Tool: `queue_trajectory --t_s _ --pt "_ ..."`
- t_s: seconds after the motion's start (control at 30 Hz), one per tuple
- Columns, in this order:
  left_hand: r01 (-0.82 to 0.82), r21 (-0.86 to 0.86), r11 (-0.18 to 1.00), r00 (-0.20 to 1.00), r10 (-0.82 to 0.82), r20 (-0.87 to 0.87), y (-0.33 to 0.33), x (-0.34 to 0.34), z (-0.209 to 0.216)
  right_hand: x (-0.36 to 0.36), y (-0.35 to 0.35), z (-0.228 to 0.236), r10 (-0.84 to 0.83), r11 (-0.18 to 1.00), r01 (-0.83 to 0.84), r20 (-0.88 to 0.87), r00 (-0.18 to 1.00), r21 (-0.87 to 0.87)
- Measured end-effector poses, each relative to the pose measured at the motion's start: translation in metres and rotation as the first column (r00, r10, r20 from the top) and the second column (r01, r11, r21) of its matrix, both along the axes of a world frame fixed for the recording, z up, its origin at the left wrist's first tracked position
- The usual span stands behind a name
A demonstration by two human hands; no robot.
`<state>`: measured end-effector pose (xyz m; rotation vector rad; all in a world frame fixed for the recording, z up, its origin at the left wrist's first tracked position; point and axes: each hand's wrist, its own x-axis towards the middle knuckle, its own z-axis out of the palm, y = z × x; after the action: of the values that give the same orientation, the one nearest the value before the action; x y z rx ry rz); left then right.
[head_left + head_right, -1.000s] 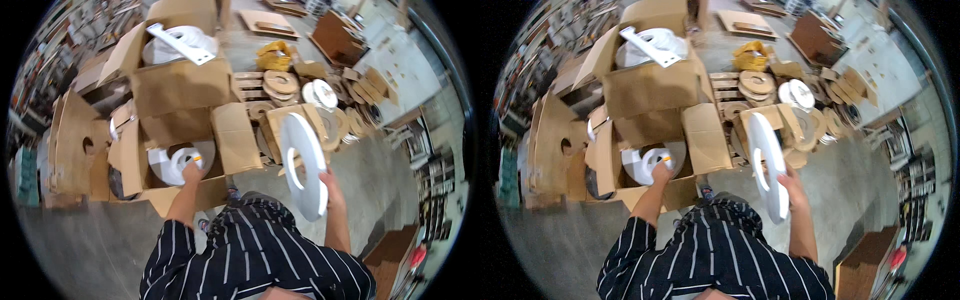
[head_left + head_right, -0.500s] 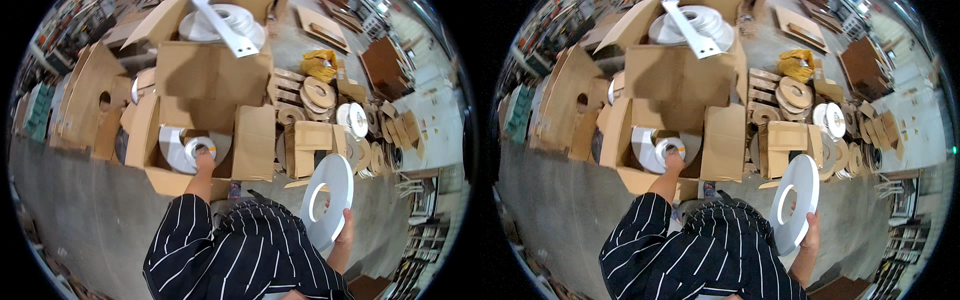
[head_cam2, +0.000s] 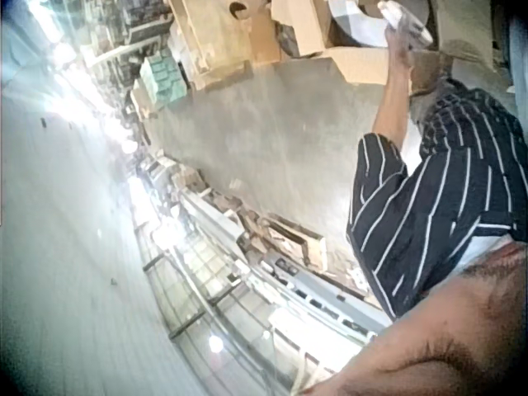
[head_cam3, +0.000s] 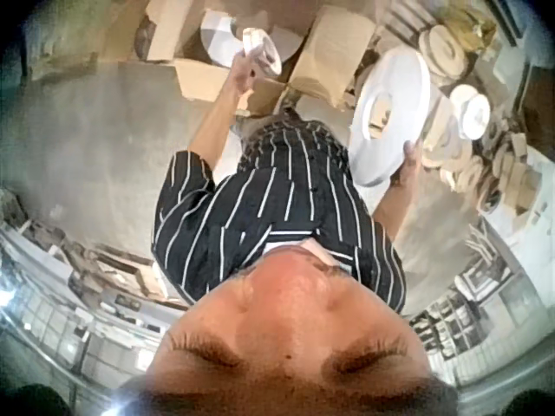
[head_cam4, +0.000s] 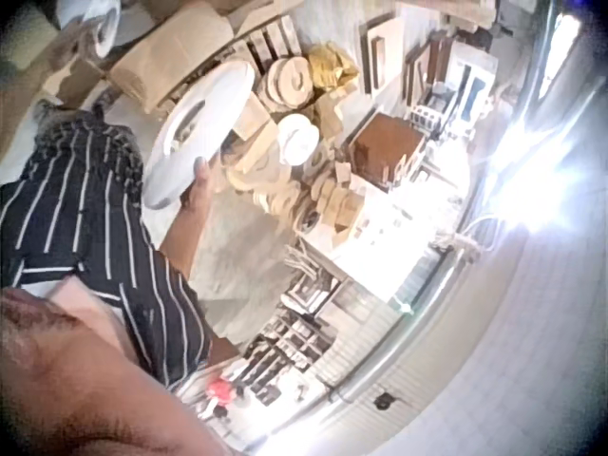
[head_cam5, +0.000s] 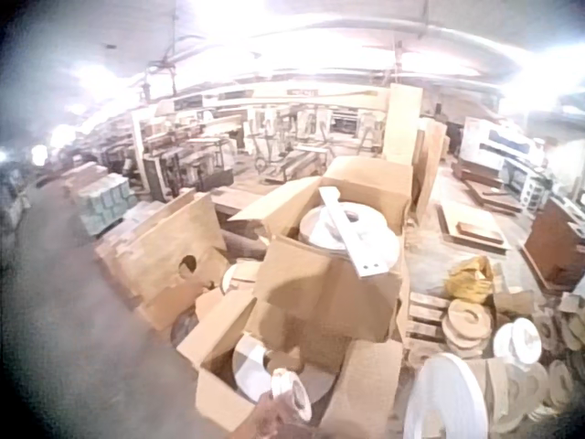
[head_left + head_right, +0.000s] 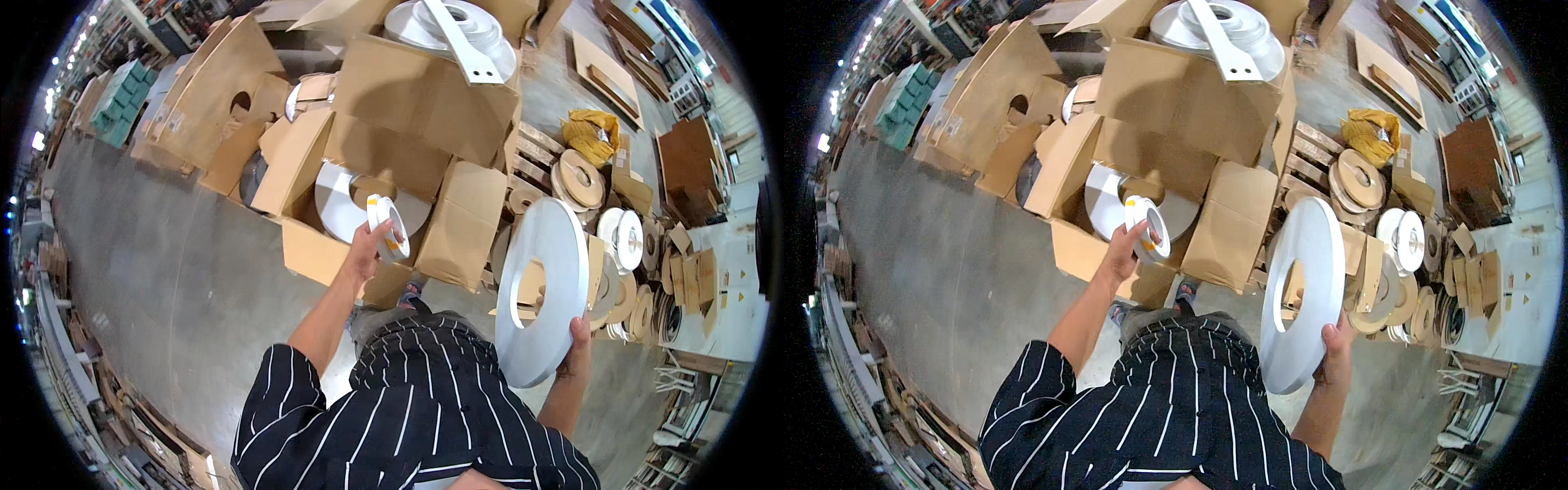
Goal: The person places white circular foam pieces and long white plastic strips into a cardboard box. They arrange the items by hand, stacking the foam pieces and positioning the strips inside the box.
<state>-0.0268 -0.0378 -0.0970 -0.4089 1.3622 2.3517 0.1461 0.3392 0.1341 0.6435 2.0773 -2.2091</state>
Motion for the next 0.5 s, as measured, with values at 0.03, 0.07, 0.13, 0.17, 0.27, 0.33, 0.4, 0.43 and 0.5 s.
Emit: queue_trajectory --t_s 0.03,0.07,0.13,0.17,0.27,0.33,0.4,0.43,0.5 --pt "-0.01 0.052 0.999 0.999 0.012 -0.038 -0.004 0.015 0.005 -0.009 -0.009 0.002 0.028 0.999 -0.027 0.004 1.0 -0.025" --pt "-0.025 0.108 0.994 0.996 0.034 -0.079 -0.008 0.028 0.011 -0.019 -0.018 0.005 0.062 0.997 -0.062 0.005 0.998 -0.046" --pt "-0.065 0.222 0.973 0.994 0.083 -0.074 -0.012 0.057 0.043 -0.036 -0.042 0.011 0.134 0.99 -0.134 -0.003 0.991 -0.051" --pt "-0.084 0.283 0.955 0.99 0.113 -0.087 -0.019 0.07 0.058 -0.043 -0.053 0.011 0.202 0.977 -0.202 -0.011 0.979 -0.064" --pt "-0.116 0.489 0.865 0.978 0.186 -0.097 -0.027 0.103 0.1 -0.055 -0.088 0.016 0.326 0.94 -0.327 -0.03 0.945 -0.095" --pt "-0.101 0.548 0.83 0.973 0.198 -0.12 -0.04 0.126 0.107 -0.064 -0.12 0.017 0.428 0.893 -0.429 -0.038 0.903 -0.14" --pt "-0.101 0.56 0.822 0.974 0.197 -0.112 -0.061 0.155 0.133 -0.068 -0.155 0.014 0.516 0.838 -0.52 -0.069 0.854 -0.163" --pt "-0.099 0.569 0.816 0.975 0.194 -0.109 -0.071 0.167 0.14 -0.068 -0.172 0.013 0.555 0.812 -0.56 -0.078 0.828 -0.164" --pt "-0.11 0.521 0.846 0.953 0.238 -0.186 -0.09 0.186 0.146 -0.064 -0.207 0.012 0.623 0.762 -0.629 -0.091 0.777 -0.154"
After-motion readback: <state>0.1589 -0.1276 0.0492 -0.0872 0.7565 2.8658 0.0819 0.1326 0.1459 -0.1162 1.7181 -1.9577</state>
